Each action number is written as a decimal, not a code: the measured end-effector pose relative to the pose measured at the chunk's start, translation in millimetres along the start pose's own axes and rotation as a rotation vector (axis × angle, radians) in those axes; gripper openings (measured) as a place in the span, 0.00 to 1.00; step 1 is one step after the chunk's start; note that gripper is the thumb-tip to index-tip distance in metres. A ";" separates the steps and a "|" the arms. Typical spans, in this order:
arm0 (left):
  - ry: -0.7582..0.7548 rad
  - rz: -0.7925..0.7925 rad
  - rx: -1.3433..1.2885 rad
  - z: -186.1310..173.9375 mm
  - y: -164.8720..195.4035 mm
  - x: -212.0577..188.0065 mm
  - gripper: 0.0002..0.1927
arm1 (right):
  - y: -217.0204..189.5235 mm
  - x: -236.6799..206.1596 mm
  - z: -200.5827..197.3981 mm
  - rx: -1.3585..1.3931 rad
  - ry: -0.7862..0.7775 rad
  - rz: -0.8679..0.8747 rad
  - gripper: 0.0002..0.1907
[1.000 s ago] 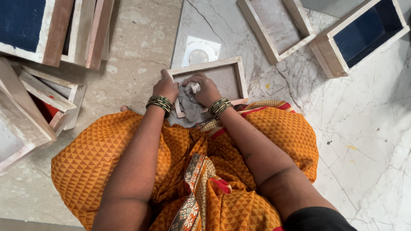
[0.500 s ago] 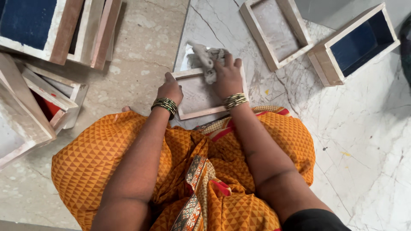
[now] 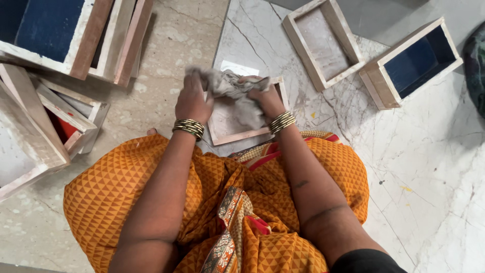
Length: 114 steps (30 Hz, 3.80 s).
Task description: The person sits on the floor and wipes wooden box frames with a cloth, one at a time, cleaning the inner surfaces and edges. They set each finished frame aside and pick up the next one from the surrounding stacks.
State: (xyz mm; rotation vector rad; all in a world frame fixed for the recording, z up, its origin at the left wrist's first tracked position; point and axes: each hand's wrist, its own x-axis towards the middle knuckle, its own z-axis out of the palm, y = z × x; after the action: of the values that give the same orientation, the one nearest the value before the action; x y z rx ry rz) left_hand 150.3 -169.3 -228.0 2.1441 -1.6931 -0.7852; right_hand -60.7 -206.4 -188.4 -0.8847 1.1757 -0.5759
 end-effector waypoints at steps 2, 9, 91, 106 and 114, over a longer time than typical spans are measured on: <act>-0.061 0.158 -0.384 -4.3 5.7 -0.2 0.34 | 16.9 16.1 -22.1 0.025 -0.116 -0.068 0.11; -0.187 0.600 -0.807 -14.2 19.1 -1.6 0.39 | 56.0 33.1 -25.7 -0.389 -0.167 -0.776 0.08; -0.409 -0.212 0.151 -6.2 0.7 -14.6 0.48 | 16.7 6.2 -9.0 -1.418 0.599 -0.512 0.27; -0.403 -0.204 0.095 5.0 -18.3 -12.9 0.50 | 25.2 -31.8 49.4 -1.509 0.249 -0.477 0.21; -0.401 -0.196 0.084 15.7 -23.1 -9.8 0.52 | 46.7 -22.5 2.3 -1.621 0.458 -0.337 0.22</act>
State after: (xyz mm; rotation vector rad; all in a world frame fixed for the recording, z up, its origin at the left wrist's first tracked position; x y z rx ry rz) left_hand 158.1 -152.2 -250.9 2.3568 -1.7365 -1.2945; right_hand -68.0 -162.4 -215.0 -2.4316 1.8909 0.0735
